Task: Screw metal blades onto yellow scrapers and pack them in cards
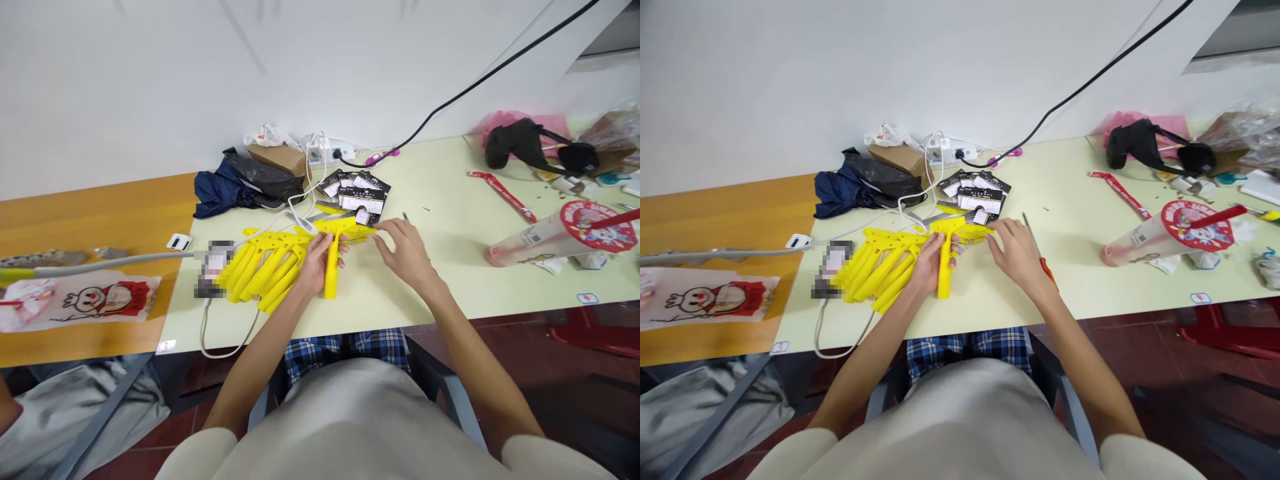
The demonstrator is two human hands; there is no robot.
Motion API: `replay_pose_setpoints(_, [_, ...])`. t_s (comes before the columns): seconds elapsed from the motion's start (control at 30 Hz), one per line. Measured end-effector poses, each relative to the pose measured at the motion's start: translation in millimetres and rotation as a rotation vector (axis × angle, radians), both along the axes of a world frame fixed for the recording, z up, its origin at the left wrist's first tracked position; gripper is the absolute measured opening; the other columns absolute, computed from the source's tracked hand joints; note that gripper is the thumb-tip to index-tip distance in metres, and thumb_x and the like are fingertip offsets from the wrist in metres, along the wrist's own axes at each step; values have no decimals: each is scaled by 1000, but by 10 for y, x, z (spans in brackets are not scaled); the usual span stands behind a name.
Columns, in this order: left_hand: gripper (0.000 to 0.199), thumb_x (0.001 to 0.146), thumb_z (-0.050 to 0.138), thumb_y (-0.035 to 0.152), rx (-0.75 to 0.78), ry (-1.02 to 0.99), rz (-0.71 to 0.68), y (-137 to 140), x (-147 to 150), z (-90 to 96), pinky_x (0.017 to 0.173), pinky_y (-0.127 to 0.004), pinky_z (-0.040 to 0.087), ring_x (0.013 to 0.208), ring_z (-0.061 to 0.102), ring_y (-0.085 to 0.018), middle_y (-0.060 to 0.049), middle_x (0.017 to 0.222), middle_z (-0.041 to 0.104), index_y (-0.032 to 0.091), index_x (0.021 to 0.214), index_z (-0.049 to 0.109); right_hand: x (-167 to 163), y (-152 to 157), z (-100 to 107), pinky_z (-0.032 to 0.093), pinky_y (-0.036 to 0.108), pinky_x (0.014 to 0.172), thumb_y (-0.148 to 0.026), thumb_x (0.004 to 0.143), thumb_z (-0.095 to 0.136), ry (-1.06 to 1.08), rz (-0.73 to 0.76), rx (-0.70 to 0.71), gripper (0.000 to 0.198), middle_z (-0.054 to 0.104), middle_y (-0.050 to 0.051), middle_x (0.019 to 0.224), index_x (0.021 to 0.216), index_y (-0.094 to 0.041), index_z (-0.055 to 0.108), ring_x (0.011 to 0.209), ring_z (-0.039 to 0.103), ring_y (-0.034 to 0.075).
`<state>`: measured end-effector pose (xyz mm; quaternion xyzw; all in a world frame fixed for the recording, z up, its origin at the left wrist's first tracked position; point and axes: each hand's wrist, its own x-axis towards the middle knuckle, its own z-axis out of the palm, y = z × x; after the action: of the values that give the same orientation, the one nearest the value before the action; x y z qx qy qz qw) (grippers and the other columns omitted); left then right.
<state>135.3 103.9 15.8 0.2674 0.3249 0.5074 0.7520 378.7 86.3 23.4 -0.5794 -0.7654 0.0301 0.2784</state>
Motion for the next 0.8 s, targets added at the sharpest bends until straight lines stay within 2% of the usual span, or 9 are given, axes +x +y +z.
replay_pose_setpoints(0.07, [39, 91, 95, 45, 0, -29, 10, -1, -24, 2, 59, -21, 59, 92, 82, -19, -9, 107, 83, 21, 104, 67, -167, 419, 23, 56, 48, 108, -31, 113, 64, -50, 148, -77, 21, 79, 13, 127, 128, -21, 74, 120, 71, 31])
replay_pose_setpoints(0.17, [38, 92, 95, 44, 3, -49, 19, -6, -65, 17, 60, -21, 60, 93, 82, -19, -10, 111, 83, 20, 106, 68, -328, 822, -24, 59, 51, 107, -31, 106, 78, -121, 253, -159, 24, 79, 14, 123, 125, -18, 77, 117, 72, 33])
replay_pose_setpoints(0.23, [39, 91, 96, 43, -11, -52, 25, -3, -91, 28, 60, -22, 60, 94, 82, -20, -11, 114, 83, 20, 106, 68, -357, 909, -82, 62, 53, 108, -38, 107, 79, -146, 267, -186, 31, 77, 14, 131, 132, -18, 75, 121, 73, 31])
replay_pose_setpoints(0.33, [39, 90, 96, 43, -43, -46, 43, 16, -112, 32, 61, -23, 60, 95, 82, -21, -11, 112, 83, 21, 105, 67, -325, 877, -176, 65, 52, 107, -44, 111, 76, -133, 251, -203, 39, 72, 12, 145, 141, -20, 72, 125, 73, 28])
replay_pose_setpoints(0.43, [37, 91, 94, 41, -60, -45, 61, 39, -107, 22, 59, -22, 59, 93, 82, -21, -9, 107, 82, 21, 106, 67, -292, 822, -259, 65, 53, 108, -43, 111, 76, -53, 231, -204, 39, 72, 13, 146, 142, -20, 72, 126, 73, 29])
replay_pose_setpoints(0.6, [33, 94, 92, 39, -66, -57, 51, 51, -85, 17, 52, -20, 53, 85, 79, -17, -8, 105, 81, 21, 105, 68, -319, 804, -286, 62, 57, 113, -44, 112, 73, 248, 212, -174, 38, 71, 14, 146, 143, -21, 72, 130, 71, 31])
replay_pose_setpoints(0.7, [33, 93, 93, 39, -71, -51, 61, 49, -84, 25, 50, -20, 51, 82, 78, -16, -8, 103, 81, 21, 103, 67, -361, 774, -199, 54, 62, 123, -49, 112, 69, 533, 186, -120, 41, 69, 17, 145, 143, -23, 72, 137, 66, 35])
replay_pose_setpoints(0.8, [35, 92, 95, 39, -76, -37, 75, 48, -87, 37, 50, -20, 52, 82, 78, -17, -7, 100, 80, 21, 102, 67, -403, 742, -92, 58, 54, 120, -63, 111, 66, 868, 133, -87, 48, 69, 14, 148, 146, -30, 69, 130, 71, 31])
